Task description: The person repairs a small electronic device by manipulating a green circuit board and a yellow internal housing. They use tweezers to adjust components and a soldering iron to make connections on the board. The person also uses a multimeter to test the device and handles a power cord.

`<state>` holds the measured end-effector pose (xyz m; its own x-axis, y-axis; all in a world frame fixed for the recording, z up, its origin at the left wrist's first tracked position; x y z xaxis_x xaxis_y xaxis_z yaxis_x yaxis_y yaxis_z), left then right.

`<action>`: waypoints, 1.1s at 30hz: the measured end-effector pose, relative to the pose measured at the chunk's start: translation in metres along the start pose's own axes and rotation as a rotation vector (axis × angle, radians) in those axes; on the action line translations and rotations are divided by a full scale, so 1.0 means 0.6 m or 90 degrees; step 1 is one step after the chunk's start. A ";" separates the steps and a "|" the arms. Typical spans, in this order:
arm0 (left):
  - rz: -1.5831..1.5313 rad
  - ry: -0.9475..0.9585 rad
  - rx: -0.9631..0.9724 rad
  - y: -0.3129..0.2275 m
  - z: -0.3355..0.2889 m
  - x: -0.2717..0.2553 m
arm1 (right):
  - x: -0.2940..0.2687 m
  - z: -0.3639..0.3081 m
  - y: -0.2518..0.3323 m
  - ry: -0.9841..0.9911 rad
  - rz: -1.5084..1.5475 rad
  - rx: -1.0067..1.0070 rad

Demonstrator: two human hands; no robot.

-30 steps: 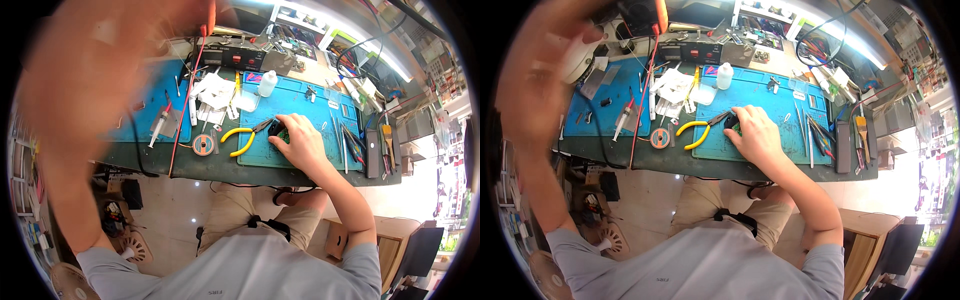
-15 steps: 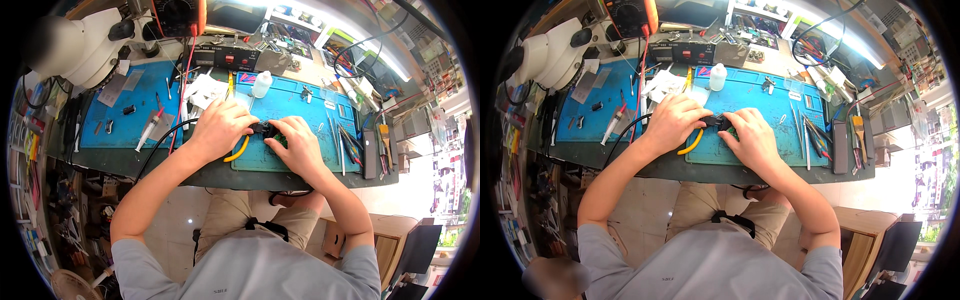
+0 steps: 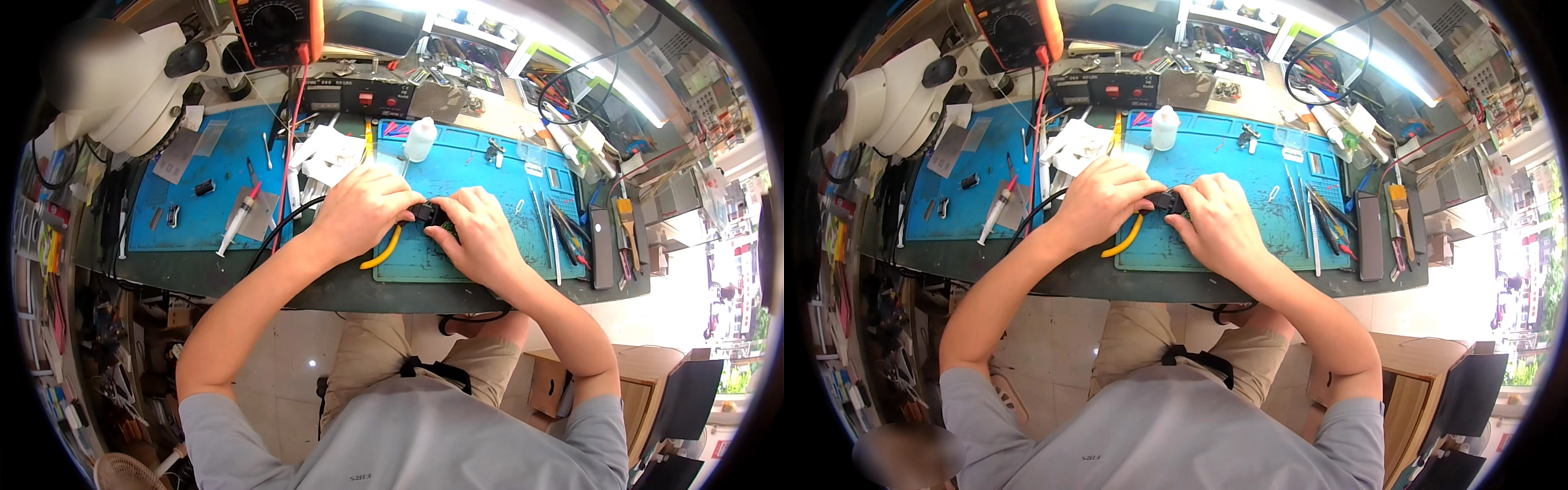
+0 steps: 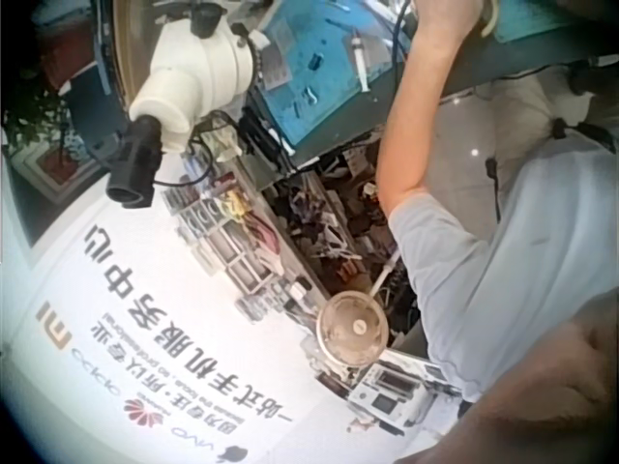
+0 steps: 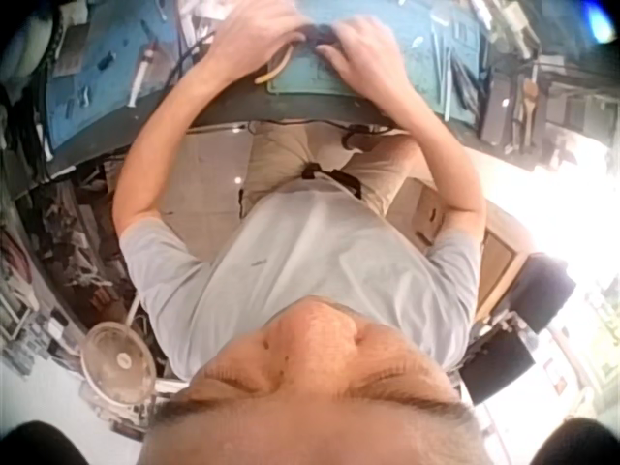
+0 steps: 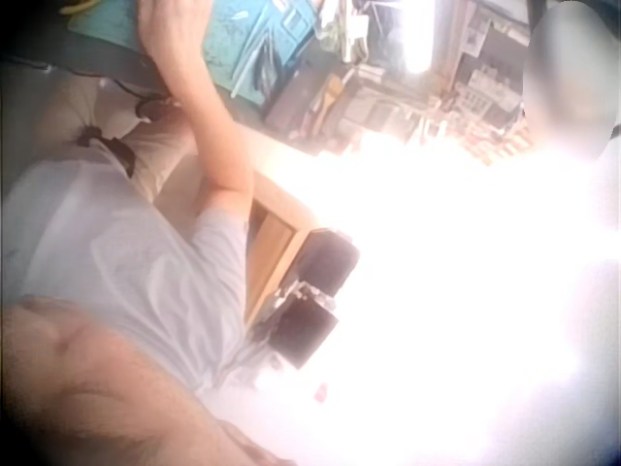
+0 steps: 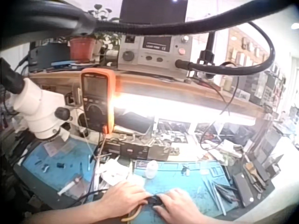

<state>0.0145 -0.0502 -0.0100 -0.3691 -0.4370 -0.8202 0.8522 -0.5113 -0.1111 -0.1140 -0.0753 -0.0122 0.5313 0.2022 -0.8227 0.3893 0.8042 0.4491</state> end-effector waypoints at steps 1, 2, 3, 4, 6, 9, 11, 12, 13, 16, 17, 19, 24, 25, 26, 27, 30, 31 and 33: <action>-0.012 -0.004 0.004 0.001 0.001 0.003 | 0.001 -0.001 0.000 -0.001 -0.002 -0.003; -0.021 -0.004 0.006 0.002 0.003 0.005 | 0.001 -0.002 -0.001 -0.003 -0.003 -0.005; -0.028 -0.001 0.006 0.003 0.002 0.005 | 0.004 -0.002 0.000 -0.004 -0.001 -0.008; -0.035 0.003 0.007 0.004 0.002 0.006 | 0.005 -0.001 0.002 -0.002 -0.002 -0.009; -0.039 -0.005 0.000 0.005 0.001 0.007 | 0.004 0.003 0.005 0.000 -0.006 -0.010; -0.051 -0.011 -0.008 0.005 0.001 0.008 | 0.005 0.004 0.005 0.003 -0.011 -0.016; -0.060 -0.001 -0.019 0.004 0.001 0.016 | 0.006 0.002 0.002 0.008 -0.012 -0.014; -0.062 0.011 -0.028 0.002 0.000 0.021 | 0.006 0.002 0.001 0.010 -0.011 -0.013; -0.064 0.023 -0.038 0.003 0.000 0.026 | 0.006 0.003 0.001 0.014 -0.010 -0.016; -0.051 0.001 -0.021 -0.002 0.002 0.023 | 0.004 0.004 0.000 0.025 -0.009 -0.016; -0.048 0.005 -0.017 -0.003 0.001 0.026 | 0.004 0.004 -0.002 0.029 -0.010 -0.010; -0.038 0.013 -0.009 0.001 -0.002 0.023 | 0.002 0.006 0.002 0.031 -0.031 -0.011; 0.141 -0.008 -0.005 -0.029 0.000 -0.032 | -0.002 0.007 -0.001 0.085 -0.068 0.080; 0.140 -0.051 -0.028 -0.036 -0.005 -0.051 | -0.005 0.001 -0.004 0.087 -0.079 0.079; 0.154 -0.069 -0.036 -0.040 -0.018 -0.070 | -0.007 0.000 -0.006 0.082 -0.058 0.084; 0.155 -0.071 -0.072 -0.040 -0.036 -0.091 | -0.015 -0.007 -0.008 0.077 -0.042 0.096; 0.172 -0.126 -0.163 -0.045 -0.121 -0.155 | -0.082 -0.019 0.012 -0.054 -0.028 0.059; 0.216 -0.165 -0.195 -0.044 -0.174 -0.176 | -0.115 -0.023 0.030 -0.114 -0.016 0.043; 0.242 -0.254 -0.321 -0.051 -0.305 -0.194 | -0.185 -0.062 0.061 -0.264 0.066 0.050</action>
<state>0.0992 0.1518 -0.0138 -0.0393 -0.8005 -0.5980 0.9792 0.0882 -0.1825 -0.1864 -0.0474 0.0828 0.8214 0.0253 -0.5698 0.3658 0.7431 0.5603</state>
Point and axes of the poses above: each hand's wrist, its own z-axis towards the middle knuckle, its own x-axis out of the palm, y = z × x, the point moved 9 cm from there along z, towards the middle knuckle, and after that the axes turned 14 degrees about z, right-handed, at the moved point
